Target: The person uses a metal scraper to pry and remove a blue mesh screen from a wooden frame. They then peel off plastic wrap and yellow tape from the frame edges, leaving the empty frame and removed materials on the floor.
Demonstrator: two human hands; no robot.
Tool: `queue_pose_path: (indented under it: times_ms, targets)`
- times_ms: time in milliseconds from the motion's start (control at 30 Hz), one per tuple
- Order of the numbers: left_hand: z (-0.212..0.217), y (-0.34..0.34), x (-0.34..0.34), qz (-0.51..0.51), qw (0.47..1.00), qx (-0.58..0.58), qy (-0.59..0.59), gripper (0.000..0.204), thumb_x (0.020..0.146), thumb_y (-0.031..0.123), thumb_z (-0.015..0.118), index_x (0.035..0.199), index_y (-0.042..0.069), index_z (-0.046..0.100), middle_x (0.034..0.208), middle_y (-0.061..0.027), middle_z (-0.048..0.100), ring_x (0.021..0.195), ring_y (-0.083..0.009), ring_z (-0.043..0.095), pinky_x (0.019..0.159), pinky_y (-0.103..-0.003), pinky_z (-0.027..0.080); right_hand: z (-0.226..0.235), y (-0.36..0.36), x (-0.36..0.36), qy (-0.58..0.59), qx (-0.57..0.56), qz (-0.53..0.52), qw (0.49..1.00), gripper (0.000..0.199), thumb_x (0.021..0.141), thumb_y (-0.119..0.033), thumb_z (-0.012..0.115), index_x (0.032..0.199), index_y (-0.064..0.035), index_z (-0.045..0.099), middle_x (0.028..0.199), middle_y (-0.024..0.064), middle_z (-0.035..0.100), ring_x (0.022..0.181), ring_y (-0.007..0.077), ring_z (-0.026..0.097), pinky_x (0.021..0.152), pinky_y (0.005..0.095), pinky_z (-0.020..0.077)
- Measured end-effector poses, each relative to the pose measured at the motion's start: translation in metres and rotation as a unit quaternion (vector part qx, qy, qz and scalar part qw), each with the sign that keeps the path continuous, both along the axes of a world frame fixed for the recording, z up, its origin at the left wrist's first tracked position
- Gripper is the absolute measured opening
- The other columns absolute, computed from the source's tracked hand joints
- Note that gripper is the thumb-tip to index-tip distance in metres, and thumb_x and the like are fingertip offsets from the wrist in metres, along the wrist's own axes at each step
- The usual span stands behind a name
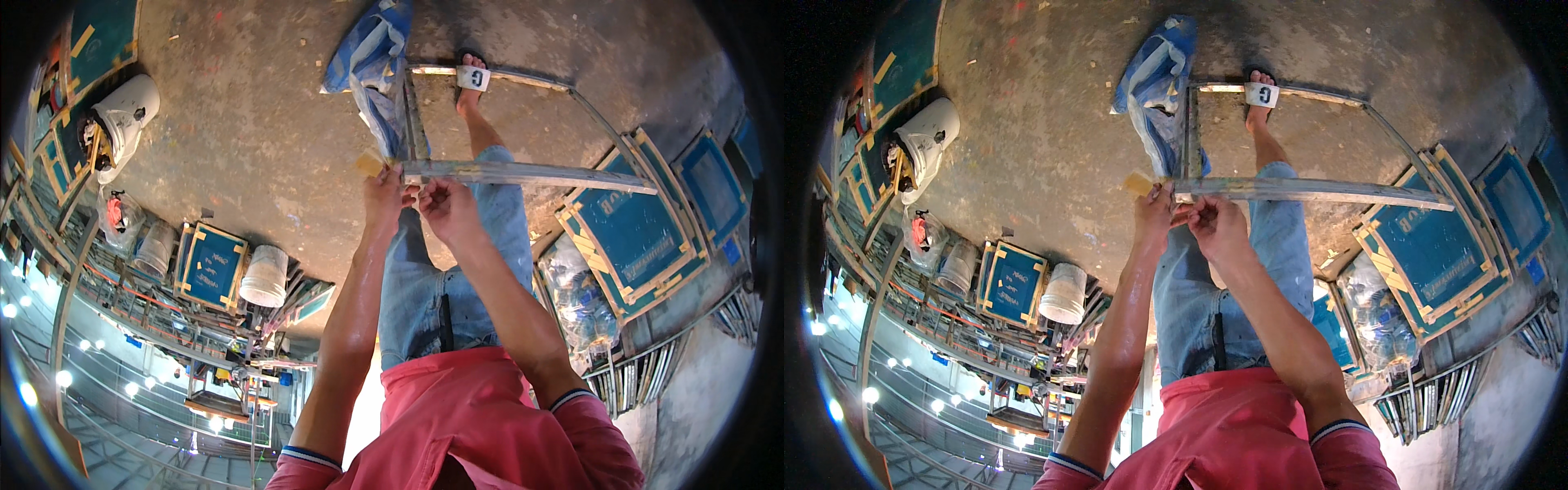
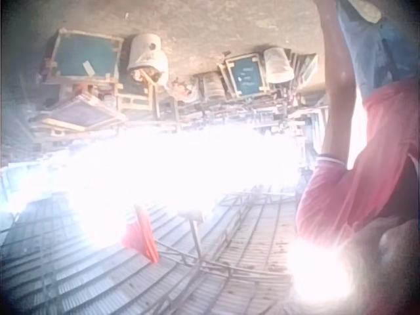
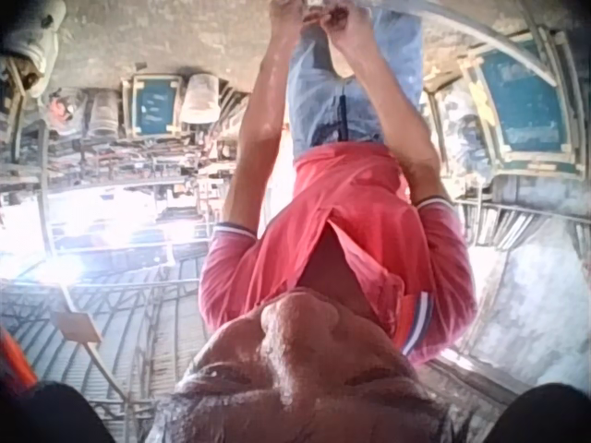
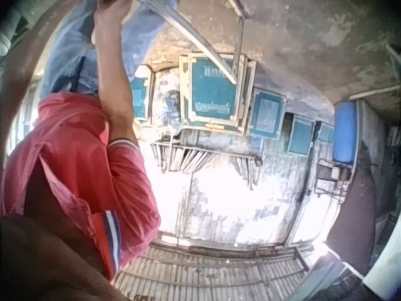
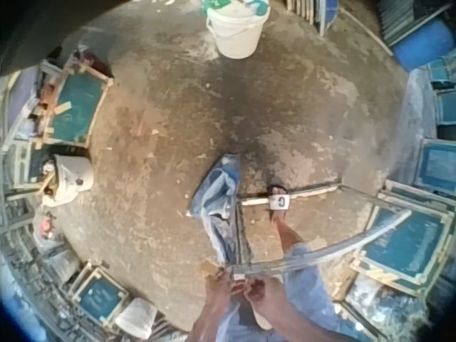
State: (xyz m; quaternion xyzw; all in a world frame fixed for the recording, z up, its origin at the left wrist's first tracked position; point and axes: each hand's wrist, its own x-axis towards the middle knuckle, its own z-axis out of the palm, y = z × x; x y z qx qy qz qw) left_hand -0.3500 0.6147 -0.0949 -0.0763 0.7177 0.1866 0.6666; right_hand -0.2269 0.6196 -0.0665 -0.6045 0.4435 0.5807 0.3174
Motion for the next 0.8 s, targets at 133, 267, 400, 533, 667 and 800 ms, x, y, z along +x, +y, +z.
queue_pose_path:
  times_ms: [133,267,400,533,667,800]
  targets:
    - [0.001,0.001,-0.001,-0.045,0.999,-0.014,0.015,0.018,0.096,0.022,0.058,0.103,0.005,0.057,0.081,-0.003,0.063,0.067,-0.0174,0.068,0.05,-0.028,0.054,0.002,0.001,0.048,0.117,0.167,-0.149,0.968,0.011,0.085,-0.007,0.055,0.076,-0.0008,0.055,0.066,0.0069,0.051,0.058,0.0166,0.047,0.052,0.0258,0.0418]
    - [-0.007,-0.021,-0.021,-0.058,0.998,-0.018,-0.02,0.02,0.094,0.023,0.061,0.105,0.006,0.061,0.083,-0.0002,0.062,0.071,-0.0133,0.065,0.061,-0.032,0.056,0.086,0.099,0.119,-0.12,0.377,0.036,0.918,0.016,0.094,-0.015,0.055,0.084,-0.0041,0.059,0.077,0.0074,0.057,0.071,0.0162,0.055,0.065,0.0301,0.0482]
    - [-0.011,-0.026,-0.034,-0.065,0.986,0.127,0.091,0.018,0.09,0.019,0.068,0.098,0.005,0.06,0.078,0.0009,0.059,0.067,-0.0125,0.061,0.061,-0.031,0.052,0.056,0.083,0.161,-0.15,0.376,0.438,0.803,0.018,0.096,-0.018,0.057,0.101,-0.0028,0.064,0.096,0.0088,0.067,0.09,0.0178,0.063,0.077,0.0327,0.0525]
    - [0.022,0.003,-0.054,-0.421,0.858,0.211,0.205,0.024,0.076,0.013,0.079,0.092,0.002,0.065,0.074,-0.0073,0.066,0.07,-0.0202,0.064,0.063,-0.034,0.05,0.034,0.058,0.082,0.145,0.469,0.435,0.755,0.025,0.091,-0.02,0.066,0.111,-0.0042,0.067,0.105,0.0066,0.068,0.095,0.0158,0.063,0.079,0.0309,0.051]
    - [0.049,0.03,-0.048,-0.495,0.838,0.216,0.072,0.027,0.068,0.011,0.083,0.087,0.002,0.066,0.076,-0.0119,0.067,0.07,-0.0214,0.066,0.064,-0.035,0.051,-0.004,0.05,0.003,0.08,0.494,0.619,0.605,0.025,0.084,-0.024,0.07,0.092,-0.0003,0.07,0.086,0.0135,0.07,0.078,0.0209,0.067,0.067,0.0325,0.05]
    - [0.05,0.03,-0.042,-0.46,0.865,0.192,0.057,0.037,0.064,0.003,0.084,0.095,0.001,0.065,0.078,-0.0092,0.066,0.069,-0.0181,0.062,0.065,-0.031,0.051,-0.001,0.069,0.001,-0.003,0.426,0.722,0.545,0.026,0.08,-0.026,0.069,0.081,-0.0003,0.07,0.071,0.0164,0.067,0.064,0.0251,0.067,0.06,0.0357,0.0497]
